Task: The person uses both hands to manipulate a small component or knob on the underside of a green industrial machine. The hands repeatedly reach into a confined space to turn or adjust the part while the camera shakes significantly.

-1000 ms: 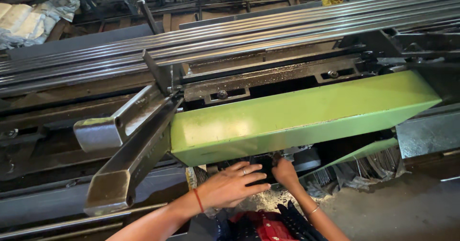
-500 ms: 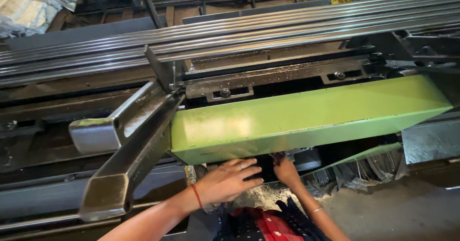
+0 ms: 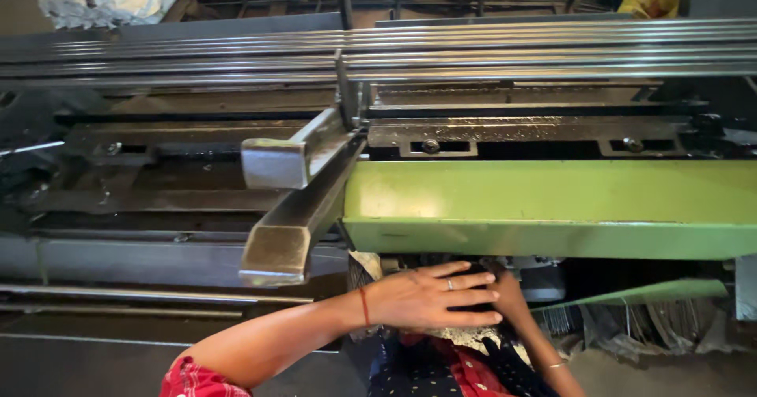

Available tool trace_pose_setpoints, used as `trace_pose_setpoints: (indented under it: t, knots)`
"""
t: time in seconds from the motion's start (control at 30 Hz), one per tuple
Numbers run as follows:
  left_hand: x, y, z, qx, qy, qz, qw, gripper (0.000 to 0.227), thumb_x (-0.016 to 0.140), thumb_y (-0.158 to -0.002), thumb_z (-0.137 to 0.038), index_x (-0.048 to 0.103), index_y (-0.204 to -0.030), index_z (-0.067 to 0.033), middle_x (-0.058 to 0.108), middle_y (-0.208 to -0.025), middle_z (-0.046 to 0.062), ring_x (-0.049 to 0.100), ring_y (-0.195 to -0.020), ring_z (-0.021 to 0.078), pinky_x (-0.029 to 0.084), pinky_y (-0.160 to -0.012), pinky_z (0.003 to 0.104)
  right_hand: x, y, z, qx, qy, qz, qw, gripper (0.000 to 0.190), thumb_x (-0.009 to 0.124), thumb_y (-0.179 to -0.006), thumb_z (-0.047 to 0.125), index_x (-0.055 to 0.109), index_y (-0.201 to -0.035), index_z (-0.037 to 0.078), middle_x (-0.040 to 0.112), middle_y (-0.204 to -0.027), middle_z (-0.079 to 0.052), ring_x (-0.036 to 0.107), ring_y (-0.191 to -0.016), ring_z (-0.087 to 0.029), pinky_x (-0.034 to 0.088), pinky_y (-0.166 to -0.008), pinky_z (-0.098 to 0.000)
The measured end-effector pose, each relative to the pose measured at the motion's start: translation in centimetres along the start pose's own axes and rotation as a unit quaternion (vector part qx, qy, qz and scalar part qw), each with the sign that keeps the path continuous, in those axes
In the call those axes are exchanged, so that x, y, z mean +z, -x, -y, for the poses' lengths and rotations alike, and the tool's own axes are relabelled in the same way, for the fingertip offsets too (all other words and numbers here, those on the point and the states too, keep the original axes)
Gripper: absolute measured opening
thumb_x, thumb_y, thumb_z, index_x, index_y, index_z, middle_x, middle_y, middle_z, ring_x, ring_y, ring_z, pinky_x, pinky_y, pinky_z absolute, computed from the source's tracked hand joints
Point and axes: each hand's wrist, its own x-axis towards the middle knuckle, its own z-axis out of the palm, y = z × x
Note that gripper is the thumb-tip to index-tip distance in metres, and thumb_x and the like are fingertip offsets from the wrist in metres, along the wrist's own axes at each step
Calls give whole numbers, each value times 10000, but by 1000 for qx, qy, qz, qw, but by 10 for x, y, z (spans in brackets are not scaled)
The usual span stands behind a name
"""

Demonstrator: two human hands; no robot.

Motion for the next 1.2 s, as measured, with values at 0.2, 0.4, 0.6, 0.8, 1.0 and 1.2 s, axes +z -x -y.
trace_pose_setpoints:
  t: [0.2,0.4,0.6,0.8,1.0,1.2]
  knots:
    - [2,2,4,-4,2,-9,1000,624,595,-975,-140,432,-1566,-250,506,-1588,65,425,-1564,306,350,-1336,505,-15,-9,3,-31,-55,88,994,374,574,-879,209,695,-1200,61,766,-1179,-191,739,-1061,-341,592,-873,-408]
    - [8,1,5,-6,73,13,997,829,718,-760,-109,430,-1522,-261,482,-1582,63,369,-1575,316,351,-1320,519,-5,-7,9,-8,125,15,992,312,574,-940,289,697,-1072,34,763,-1057,-223,749,-982,-386,598,-803,-455]
    - [18,6,11,-18,16,37,999,813,694,-794,-135,408,-1542,-279,478,-1589,49,384,-1577,307,340,-1320,531,-5,-11,9,-31,87,-12,996,347,543,-962,308,679,-1087,14,734,-1049,-254,701,-950,-443,562,-764,-489]
    - [46,10,16,-14,70,5,997,606,634,-977,-309,412,-1541,-301,531,-1501,55,456,-1500,321,383,-1264,523,-13,-12,8,7,-48,36,998,308,545,-921,237,686,-1074,10,763,-967,-224,727,-872,-425,567,-761,-478]
    - [53,12,28,-44,57,32,997,573,659,-916,-318,510,-1466,-263,618,-1374,34,525,-1407,299,441,-1158,479,-10,-7,21,-34,94,-11,995,314,574,-861,245,685,-1069,37,743,-1029,-241,707,-946,-446,564,-806,-491]
    - [52,11,24,-47,70,31,996,502,685,-881,-298,590,-1371,-238,673,-1197,14,603,-1237,238,484,-1037,434,-9,0,27,54,135,-32,989,363,581,-828,240,664,-1123,46,718,-1030,-283,682,-980,-501,556,-814,-546]
